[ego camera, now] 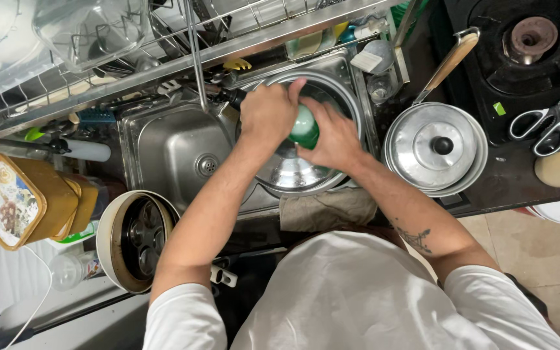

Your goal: The person washes dishes at a double kitchen sink. They rinse a plastic container under running water, scrub and rinse a glass lid, then scrub a large metal pot lid with a steel wool pad and rinse it, placing cleaned items aside.

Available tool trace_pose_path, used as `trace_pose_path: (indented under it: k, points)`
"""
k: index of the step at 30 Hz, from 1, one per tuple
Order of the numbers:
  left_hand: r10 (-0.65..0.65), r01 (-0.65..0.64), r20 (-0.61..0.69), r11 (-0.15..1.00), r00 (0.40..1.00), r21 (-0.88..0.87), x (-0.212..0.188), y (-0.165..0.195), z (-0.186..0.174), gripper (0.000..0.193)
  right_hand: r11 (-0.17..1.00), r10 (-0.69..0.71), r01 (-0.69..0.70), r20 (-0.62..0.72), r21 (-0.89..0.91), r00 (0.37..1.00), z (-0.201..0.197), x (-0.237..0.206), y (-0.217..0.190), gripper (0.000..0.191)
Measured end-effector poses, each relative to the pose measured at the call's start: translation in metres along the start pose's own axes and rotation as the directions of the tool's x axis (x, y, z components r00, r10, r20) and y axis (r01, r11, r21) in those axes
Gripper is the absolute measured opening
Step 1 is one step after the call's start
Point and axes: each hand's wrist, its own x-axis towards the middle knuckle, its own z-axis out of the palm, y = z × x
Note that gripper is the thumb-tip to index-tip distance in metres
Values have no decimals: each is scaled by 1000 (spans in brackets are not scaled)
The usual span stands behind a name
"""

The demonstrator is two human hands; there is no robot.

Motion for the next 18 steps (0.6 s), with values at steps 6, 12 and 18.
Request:
trace_pose_path:
  k: [6, 12, 18]
  points:
    - [264, -224, 57, 899, 963, -377, 25, -6, -14, 49, 997, -75, 72, -134, -26, 988, -8, 21, 21, 94]
    - [518, -417, -51, 621, 854, -663, 48, -23, 12, 28, 997, -71, 71, -152, -5, 986, -19, 44, 45, 93]
    - [279, -302, -117, 845, 953, -441, 89, -29, 72, 18, 1000, -18, 18, -138, 3, 990, -26, 69, 55, 92]
